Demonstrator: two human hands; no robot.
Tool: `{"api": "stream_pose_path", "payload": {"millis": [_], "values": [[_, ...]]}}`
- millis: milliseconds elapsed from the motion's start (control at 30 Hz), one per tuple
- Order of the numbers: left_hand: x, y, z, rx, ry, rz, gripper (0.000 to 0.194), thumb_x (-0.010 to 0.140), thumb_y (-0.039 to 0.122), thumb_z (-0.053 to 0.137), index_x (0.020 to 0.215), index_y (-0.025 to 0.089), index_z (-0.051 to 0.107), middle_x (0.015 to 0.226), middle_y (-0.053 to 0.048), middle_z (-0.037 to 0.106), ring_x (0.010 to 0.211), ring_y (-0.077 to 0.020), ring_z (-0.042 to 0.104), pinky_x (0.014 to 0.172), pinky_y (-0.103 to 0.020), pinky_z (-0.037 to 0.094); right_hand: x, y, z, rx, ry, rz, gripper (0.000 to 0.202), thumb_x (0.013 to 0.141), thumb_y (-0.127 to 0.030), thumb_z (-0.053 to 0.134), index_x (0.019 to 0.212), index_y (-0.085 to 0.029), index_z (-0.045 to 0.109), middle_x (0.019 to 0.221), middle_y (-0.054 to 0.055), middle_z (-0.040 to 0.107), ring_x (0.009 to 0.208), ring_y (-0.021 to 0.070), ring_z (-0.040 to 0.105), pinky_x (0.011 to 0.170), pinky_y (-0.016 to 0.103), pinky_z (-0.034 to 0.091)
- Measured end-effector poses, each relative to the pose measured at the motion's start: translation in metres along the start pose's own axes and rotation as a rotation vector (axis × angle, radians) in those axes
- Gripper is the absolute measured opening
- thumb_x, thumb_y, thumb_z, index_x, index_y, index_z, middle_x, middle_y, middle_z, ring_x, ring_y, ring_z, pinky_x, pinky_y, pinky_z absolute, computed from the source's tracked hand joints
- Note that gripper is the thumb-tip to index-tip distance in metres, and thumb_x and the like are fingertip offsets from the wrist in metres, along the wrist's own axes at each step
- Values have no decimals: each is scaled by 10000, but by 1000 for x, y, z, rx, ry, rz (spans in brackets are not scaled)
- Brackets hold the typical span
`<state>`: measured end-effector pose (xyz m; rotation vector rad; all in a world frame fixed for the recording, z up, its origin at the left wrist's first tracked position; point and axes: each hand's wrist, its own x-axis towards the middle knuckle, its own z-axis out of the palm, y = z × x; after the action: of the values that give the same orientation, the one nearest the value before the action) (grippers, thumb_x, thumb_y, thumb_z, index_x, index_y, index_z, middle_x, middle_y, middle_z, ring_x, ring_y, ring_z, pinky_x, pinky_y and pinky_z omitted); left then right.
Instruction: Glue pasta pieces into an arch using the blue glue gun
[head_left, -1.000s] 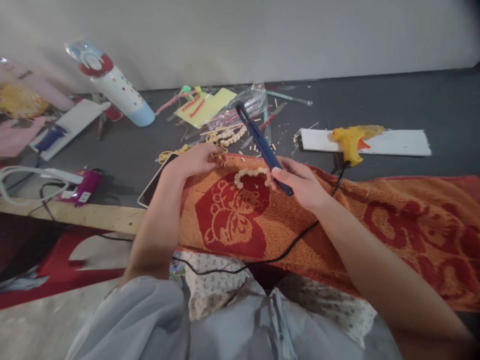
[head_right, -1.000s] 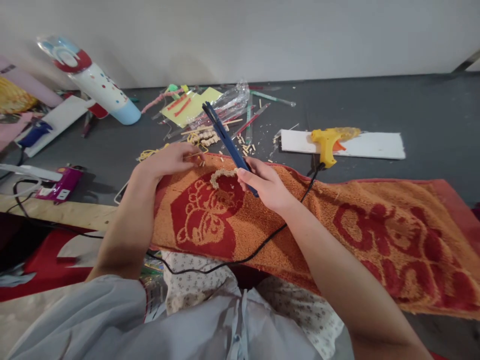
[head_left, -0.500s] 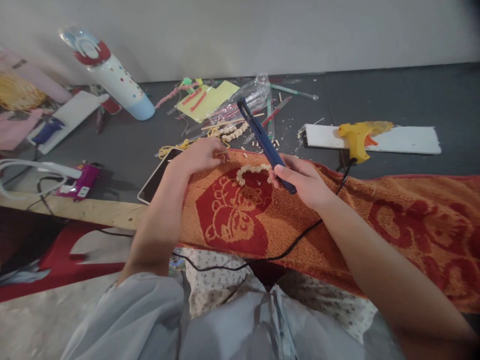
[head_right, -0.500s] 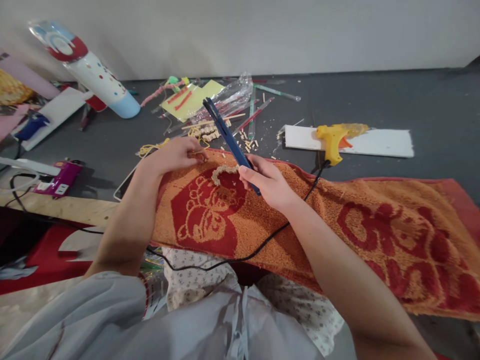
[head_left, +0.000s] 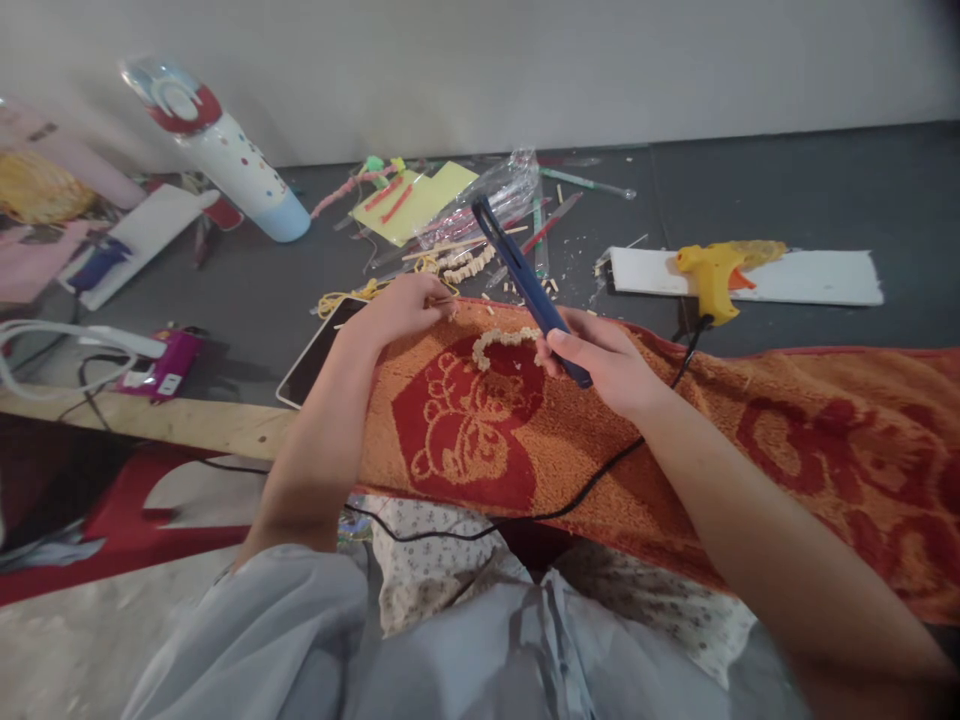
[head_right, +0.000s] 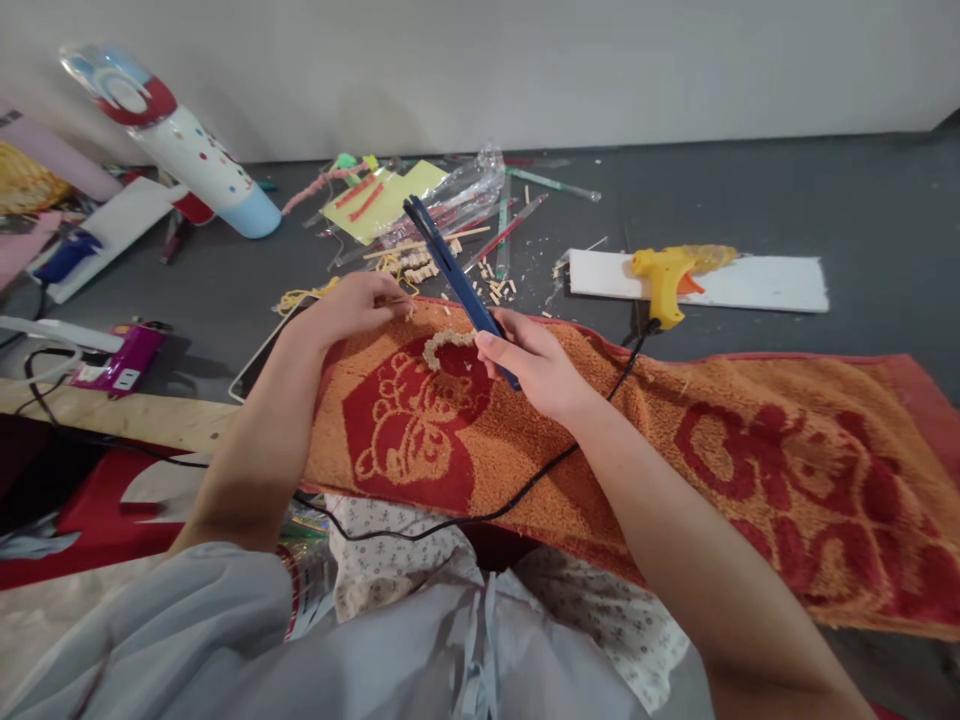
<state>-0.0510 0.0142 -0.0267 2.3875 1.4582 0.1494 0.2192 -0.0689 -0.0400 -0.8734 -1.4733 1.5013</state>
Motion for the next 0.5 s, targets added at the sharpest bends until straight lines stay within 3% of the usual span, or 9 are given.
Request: {"api": "stream_pose_path", "payload": {"millis": [267,500], "values": [[3,-1,2,1,17,-91,311,852,383,519,883,172,745,845,-65,719,733,-174,599,730,-317,463,0,0,-1,-18,-8,-1,423,818,-612,651,768,-207,542,685,-20,540,586,104,503,592,292,433],[1,1,0,-22,68,-84,323,832,372,543,960,162,752,953,-84,724,850,-205,623,798,-320,469,0,1,0,-17,-3,0,423,813,-612,657,772,-205,548,681,-19,542,584,103,507,591,288,438]]}}
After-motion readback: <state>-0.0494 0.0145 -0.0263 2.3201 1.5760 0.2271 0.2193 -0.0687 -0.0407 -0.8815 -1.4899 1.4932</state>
